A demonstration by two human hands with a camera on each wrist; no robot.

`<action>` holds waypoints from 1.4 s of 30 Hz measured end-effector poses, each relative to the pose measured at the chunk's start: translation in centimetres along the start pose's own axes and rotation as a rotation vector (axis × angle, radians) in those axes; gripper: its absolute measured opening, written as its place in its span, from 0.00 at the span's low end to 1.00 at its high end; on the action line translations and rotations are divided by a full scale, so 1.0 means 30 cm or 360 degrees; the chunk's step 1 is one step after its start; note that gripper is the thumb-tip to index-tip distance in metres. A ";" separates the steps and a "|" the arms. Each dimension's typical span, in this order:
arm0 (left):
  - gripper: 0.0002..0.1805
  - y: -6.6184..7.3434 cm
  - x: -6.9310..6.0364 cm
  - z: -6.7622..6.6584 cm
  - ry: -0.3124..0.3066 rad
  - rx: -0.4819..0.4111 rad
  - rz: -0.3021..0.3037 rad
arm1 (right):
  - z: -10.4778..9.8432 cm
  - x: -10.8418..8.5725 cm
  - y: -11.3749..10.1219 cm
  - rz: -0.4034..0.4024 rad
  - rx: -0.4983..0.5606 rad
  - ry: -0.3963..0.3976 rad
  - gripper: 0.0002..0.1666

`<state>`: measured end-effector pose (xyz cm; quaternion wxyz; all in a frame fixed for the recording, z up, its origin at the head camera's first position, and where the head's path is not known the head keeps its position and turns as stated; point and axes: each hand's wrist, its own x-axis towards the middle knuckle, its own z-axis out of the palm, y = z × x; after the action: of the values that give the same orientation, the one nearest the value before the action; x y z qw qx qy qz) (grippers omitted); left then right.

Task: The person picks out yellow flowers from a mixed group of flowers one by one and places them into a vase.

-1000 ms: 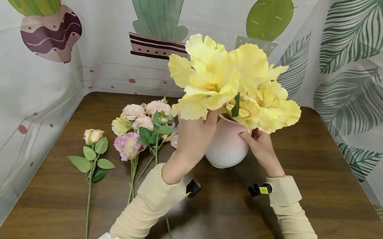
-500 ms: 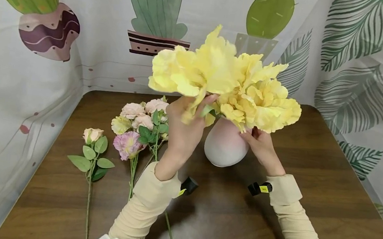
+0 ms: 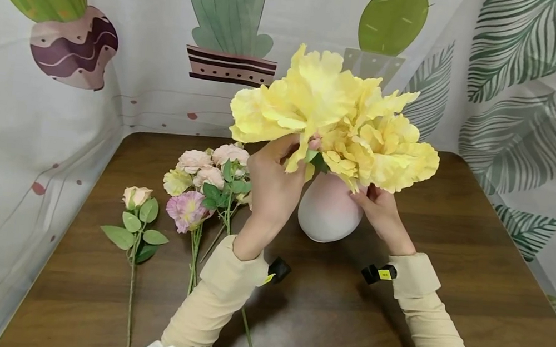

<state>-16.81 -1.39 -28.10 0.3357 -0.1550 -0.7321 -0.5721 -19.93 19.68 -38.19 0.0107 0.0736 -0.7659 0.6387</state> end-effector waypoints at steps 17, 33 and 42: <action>0.18 -0.079 -0.034 0.057 -0.0132 0.0247 -0.0216 | 0.005 0.008 0.014 -0.0158 0.0075 -0.0018 0.34; 0.23 -0.131 -0.031 0.065 -0.0149 -0.0509 -0.0169 | 0.004 0.009 0.011 -0.0203 0.0026 0.0010 0.32; 0.25 -0.156 -0.041 0.049 -0.0330 -0.0337 -0.0081 | 0.000 0.001 0.010 -0.0104 -0.0035 0.0043 0.29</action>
<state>-19.22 -1.20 -32.53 0.2254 -0.2292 -0.7021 -0.6354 -19.99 19.71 -38.49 0.0428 0.0899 -0.7698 0.6305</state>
